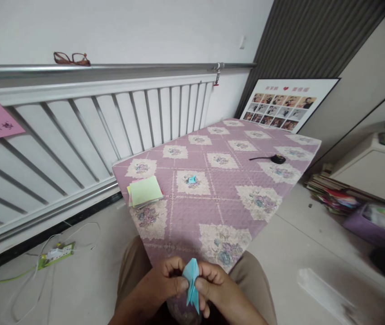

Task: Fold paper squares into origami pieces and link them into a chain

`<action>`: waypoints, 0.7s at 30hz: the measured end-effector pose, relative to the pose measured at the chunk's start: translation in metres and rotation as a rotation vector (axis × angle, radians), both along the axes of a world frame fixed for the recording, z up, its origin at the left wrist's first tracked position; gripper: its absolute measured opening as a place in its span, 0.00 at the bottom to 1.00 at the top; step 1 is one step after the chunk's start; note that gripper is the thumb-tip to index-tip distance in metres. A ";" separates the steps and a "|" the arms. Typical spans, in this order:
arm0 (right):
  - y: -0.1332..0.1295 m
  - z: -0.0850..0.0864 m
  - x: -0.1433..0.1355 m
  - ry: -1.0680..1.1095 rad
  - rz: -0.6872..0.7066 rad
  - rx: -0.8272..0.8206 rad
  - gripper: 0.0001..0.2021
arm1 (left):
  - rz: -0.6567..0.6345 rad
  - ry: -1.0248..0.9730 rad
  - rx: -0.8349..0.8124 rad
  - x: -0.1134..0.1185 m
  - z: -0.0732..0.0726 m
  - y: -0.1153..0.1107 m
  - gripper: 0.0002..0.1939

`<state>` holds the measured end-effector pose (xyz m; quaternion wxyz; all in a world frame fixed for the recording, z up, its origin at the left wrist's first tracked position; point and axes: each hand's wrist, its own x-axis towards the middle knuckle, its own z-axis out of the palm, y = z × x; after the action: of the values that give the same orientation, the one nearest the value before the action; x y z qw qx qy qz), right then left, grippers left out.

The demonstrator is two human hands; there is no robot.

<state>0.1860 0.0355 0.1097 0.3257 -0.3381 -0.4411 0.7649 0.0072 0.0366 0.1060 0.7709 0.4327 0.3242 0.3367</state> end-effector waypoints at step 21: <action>-0.004 -0.004 0.004 0.037 0.097 0.009 0.18 | -0.075 -0.182 -0.101 -0.001 0.005 -0.003 0.19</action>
<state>0.1905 0.0311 0.1060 0.2978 -0.3004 -0.4543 0.7840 0.0063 0.0335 0.1111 0.8300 0.3728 0.2531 0.3289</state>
